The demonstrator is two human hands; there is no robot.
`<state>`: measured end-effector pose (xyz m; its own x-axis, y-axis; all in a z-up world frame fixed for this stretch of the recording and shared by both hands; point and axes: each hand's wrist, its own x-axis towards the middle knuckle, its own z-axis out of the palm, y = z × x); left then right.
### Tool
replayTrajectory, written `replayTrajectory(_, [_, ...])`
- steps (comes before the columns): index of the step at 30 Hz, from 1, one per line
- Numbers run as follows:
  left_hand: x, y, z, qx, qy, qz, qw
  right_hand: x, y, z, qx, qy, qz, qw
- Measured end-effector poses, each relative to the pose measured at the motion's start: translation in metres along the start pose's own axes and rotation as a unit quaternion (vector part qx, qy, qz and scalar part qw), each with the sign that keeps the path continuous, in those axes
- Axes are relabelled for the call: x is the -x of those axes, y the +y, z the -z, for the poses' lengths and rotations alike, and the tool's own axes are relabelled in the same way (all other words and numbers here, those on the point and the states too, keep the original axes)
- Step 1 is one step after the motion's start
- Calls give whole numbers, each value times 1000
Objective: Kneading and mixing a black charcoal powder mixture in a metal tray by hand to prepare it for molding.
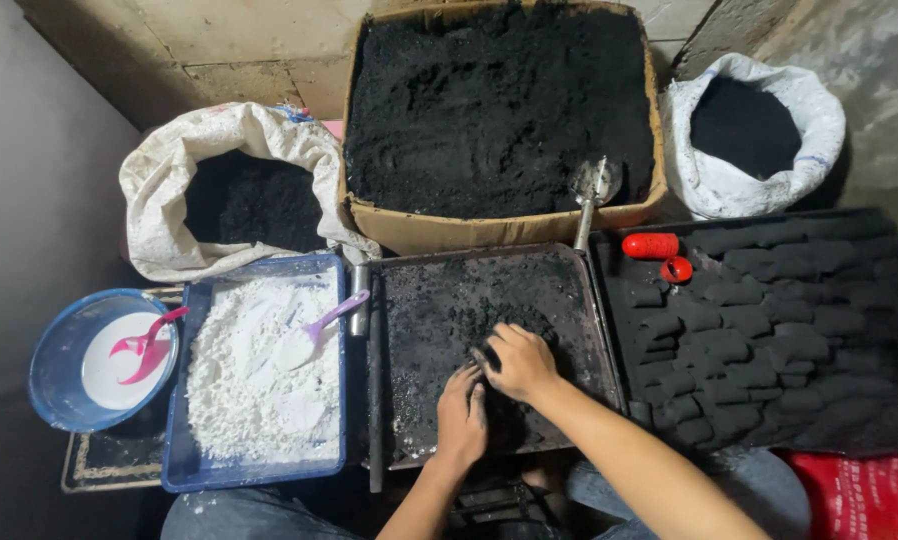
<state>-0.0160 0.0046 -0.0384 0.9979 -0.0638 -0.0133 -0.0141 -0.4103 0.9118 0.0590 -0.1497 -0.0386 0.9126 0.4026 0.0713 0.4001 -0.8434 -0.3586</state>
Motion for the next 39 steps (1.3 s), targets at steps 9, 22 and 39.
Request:
replayTrajectory(9, [-2, 12, 6, 13, 9, -3, 1000, -5, -2, -7, 20, 201, 80, 976])
replayTrajectory(22, [-5, 3, 3, -30, 3, -3, 1000, -28, 11, -14, -4, 215, 97, 972])
replayTrajectory(39, [-28, 29, 23, 14, 72, 60, 995, -2, 2, 35, -81, 202, 36, 975])
